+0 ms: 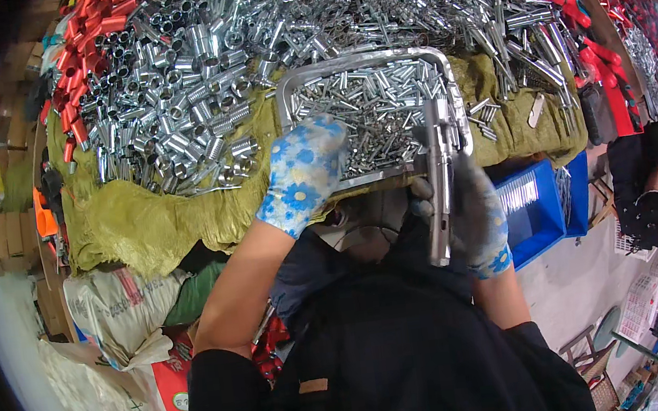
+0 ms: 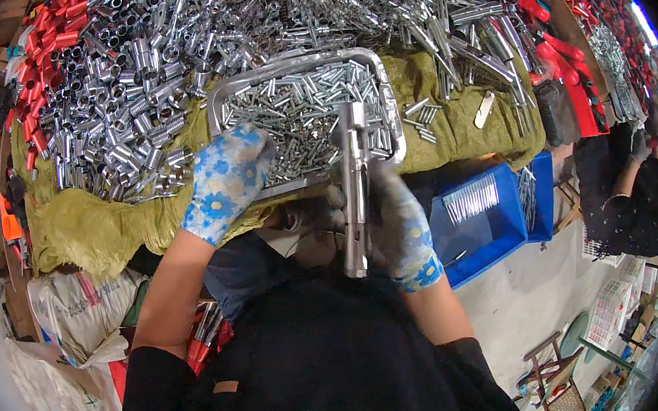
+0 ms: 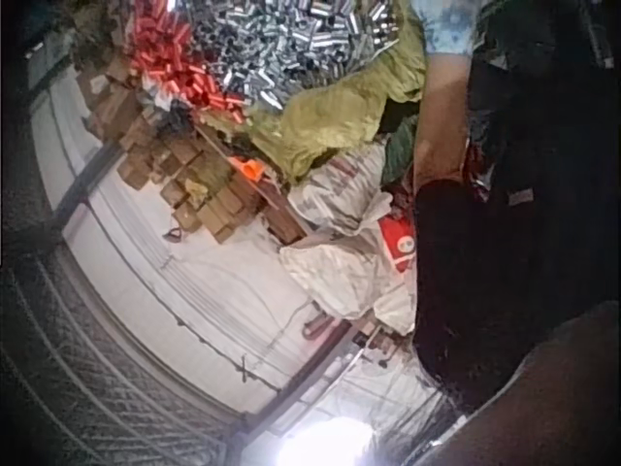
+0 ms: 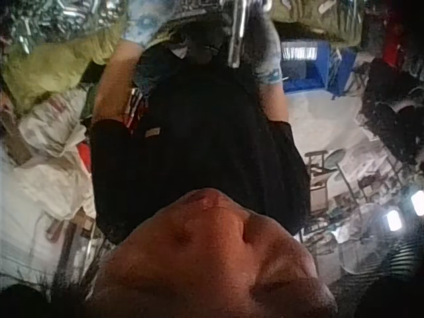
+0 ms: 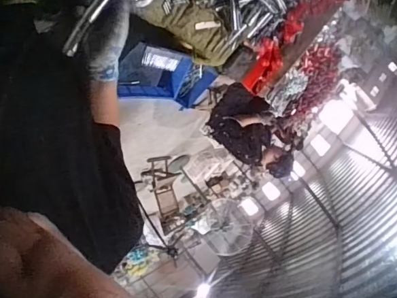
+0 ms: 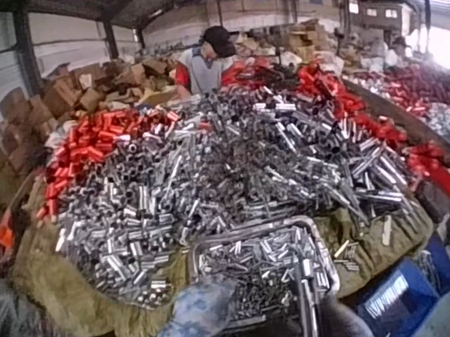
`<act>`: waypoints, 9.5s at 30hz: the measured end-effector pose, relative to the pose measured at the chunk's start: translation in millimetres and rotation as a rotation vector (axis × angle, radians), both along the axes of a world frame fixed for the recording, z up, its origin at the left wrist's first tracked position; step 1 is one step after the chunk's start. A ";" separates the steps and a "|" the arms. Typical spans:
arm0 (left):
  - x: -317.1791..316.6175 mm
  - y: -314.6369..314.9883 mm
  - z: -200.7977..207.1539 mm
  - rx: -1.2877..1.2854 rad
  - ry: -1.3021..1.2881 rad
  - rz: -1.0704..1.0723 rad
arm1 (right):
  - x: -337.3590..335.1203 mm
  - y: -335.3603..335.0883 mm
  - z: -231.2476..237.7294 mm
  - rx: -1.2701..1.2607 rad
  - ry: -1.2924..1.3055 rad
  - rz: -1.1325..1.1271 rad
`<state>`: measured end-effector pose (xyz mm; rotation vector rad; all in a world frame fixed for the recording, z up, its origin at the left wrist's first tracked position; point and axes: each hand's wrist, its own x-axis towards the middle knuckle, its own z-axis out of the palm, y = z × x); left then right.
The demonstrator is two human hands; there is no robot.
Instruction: Assembling small metal hardware components with red handles at a manufacturing workstation.
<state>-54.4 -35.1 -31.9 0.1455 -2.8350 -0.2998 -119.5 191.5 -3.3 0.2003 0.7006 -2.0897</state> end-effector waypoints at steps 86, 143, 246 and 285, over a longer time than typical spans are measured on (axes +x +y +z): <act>-6.2 57.1 23.5 1.544 -0.054 -0.033 | 10.2 -5.7 -3.7 0.021 0.344 0.173; 5.5 82.1 66.1 0.743 0.042 -0.334 | -13.5 -6.5 6.1 0.112 0.377 -0.146; 32.8 38.3 105.1 0.403 -0.177 -0.316 | 36.0 -10.4 -5.7 0.331 0.286 0.678; -49.4 -93.2 123.6 1.142 -0.227 0.015 | -23.3 -26.7 -6.7 0.707 0.982 0.198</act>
